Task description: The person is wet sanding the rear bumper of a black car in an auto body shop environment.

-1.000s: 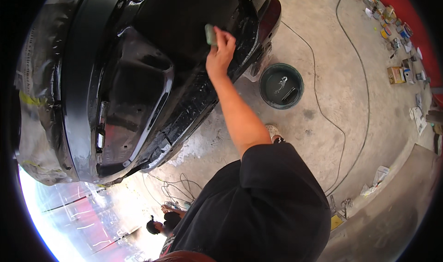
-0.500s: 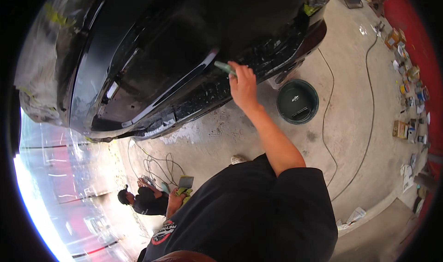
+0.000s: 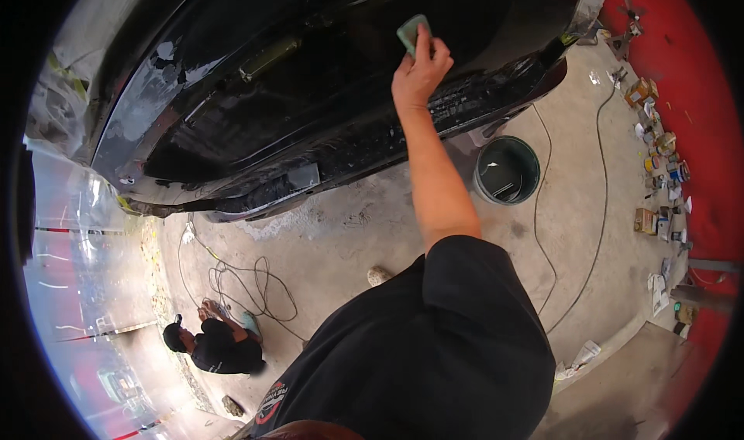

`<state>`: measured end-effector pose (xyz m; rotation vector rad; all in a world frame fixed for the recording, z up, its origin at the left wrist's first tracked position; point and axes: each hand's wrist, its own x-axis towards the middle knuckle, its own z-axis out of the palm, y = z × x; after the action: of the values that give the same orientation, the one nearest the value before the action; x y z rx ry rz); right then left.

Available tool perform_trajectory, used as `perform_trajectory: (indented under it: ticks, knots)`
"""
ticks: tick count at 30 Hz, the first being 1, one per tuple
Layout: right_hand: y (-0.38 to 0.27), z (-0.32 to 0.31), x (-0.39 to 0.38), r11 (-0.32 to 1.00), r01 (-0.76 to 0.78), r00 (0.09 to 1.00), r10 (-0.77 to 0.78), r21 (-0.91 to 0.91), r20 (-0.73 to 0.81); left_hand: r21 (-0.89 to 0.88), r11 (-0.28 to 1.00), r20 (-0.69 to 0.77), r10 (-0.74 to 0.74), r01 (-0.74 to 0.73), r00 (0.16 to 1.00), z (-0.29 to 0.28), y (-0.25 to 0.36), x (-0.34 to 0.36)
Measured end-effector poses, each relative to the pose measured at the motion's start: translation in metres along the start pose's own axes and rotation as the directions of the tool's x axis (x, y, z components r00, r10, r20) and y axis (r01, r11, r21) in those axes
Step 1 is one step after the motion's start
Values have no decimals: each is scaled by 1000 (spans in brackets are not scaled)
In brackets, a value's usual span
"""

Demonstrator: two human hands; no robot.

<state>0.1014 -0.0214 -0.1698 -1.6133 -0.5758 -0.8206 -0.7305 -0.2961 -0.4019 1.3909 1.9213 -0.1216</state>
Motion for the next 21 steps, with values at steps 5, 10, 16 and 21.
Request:
perform_trajectory:
  ticks: [5, 10, 16, 21]
  knots:
    - [-67, -24, -65, 958, 87, 888, -200, 275, 415, -107, 994, 51, -32, 37, 998, -115, 115, -18]
    - [-2, -63, 35, 967, 196, 974, -173, -161, 144, -293, 953, -63, 57, -73, 996, -160, 96, 5]
    - [43, -72, 140, 724, 357, 927, -355, -590, 126, -401, 913, 29, -63, 69, 998, -137, 51, 14]
    - [52, -38, -26, 860, 13, 995, 37, -510, 88, 75, 997, 76, -14, 8, 997, -91, -46, 58]
